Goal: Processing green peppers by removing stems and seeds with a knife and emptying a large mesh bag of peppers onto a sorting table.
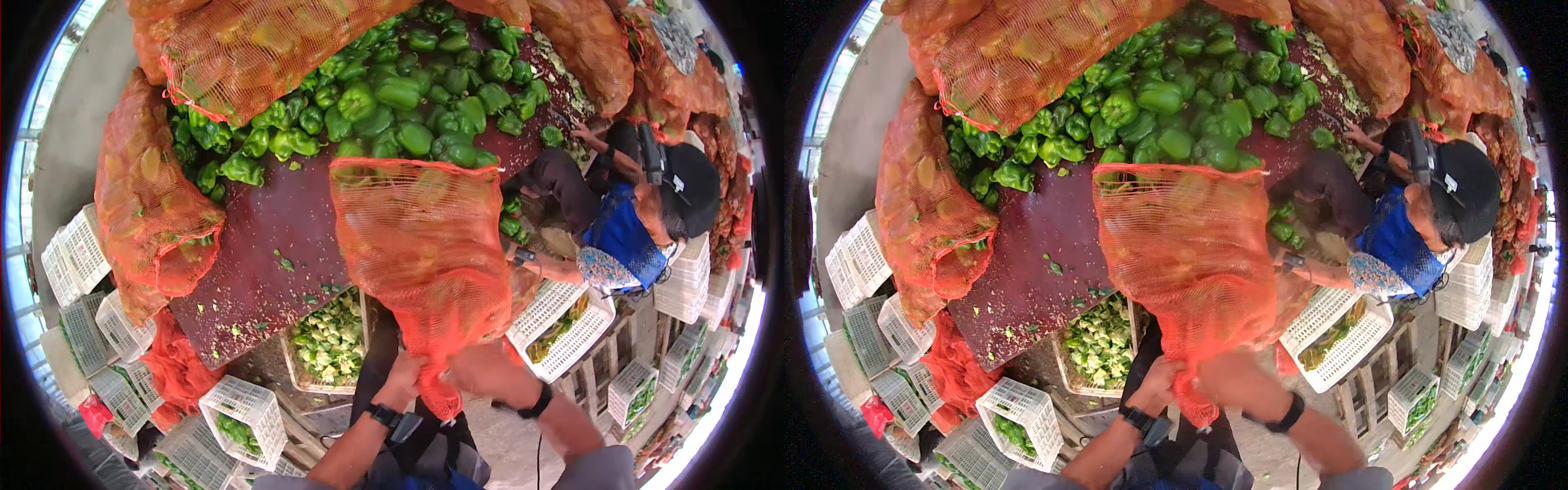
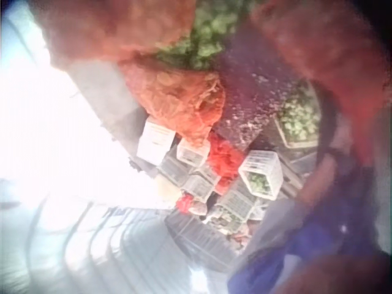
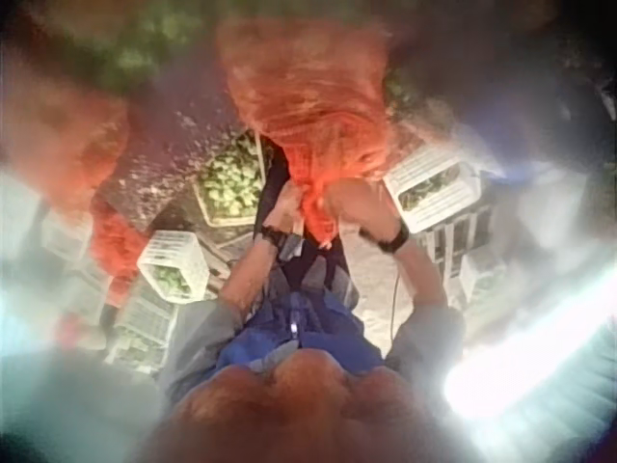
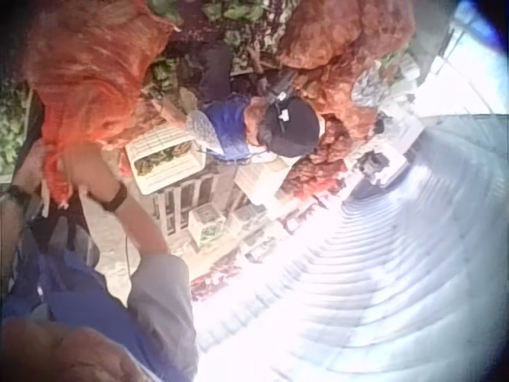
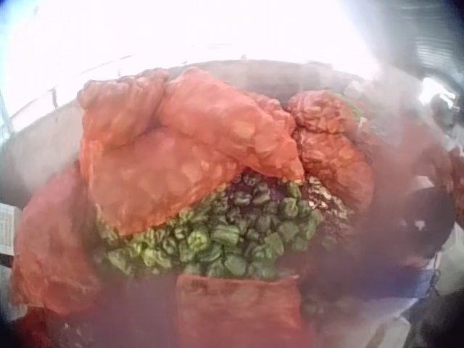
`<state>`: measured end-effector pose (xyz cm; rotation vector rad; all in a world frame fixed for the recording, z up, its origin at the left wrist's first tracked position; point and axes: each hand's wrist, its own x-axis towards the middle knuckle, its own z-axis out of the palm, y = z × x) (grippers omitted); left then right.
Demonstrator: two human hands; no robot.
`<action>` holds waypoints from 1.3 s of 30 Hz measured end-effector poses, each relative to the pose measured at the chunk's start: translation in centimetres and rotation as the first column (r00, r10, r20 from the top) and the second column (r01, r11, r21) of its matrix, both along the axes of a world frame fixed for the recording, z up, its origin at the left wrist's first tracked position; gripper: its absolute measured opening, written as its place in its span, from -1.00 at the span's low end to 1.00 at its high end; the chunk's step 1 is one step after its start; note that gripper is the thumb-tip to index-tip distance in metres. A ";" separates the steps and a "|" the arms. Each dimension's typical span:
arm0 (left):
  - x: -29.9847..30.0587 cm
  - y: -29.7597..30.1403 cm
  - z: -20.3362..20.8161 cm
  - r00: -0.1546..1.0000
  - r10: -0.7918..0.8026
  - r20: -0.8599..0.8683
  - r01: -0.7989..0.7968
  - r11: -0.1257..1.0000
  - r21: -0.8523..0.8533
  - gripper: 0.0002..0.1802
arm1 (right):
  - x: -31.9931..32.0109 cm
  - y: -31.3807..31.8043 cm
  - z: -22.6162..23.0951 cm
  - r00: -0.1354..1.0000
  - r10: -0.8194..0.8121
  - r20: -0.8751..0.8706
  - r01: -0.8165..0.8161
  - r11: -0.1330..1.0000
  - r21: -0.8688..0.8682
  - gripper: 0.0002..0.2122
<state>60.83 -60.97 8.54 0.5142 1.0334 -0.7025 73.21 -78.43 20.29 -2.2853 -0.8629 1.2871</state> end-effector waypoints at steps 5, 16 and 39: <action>-1.1 0.2 2.1 0.989 -0.142 -0.045 0.140 0.989 -0.037 -0.73 | 17.5 2.8 -11.2 0.519 -0.458 0.722 0.240 0.889 0.391 -0.49; -5.5 2.9 1.9 0.999 0.041 -0.025 -0.041 0.999 0.032 -0.73 | 21.8 10.2 -12.7 0.796 -0.506 0.332 0.491 0.861 0.136 -0.70; -10.2 13.7 21.5 0.984 -0.172 0.035 0.124 0.822 0.556 -0.57 | -0.3 18.2 16.4 0.623 -0.591 -0.512 0.749 0.263 0.608 -0.63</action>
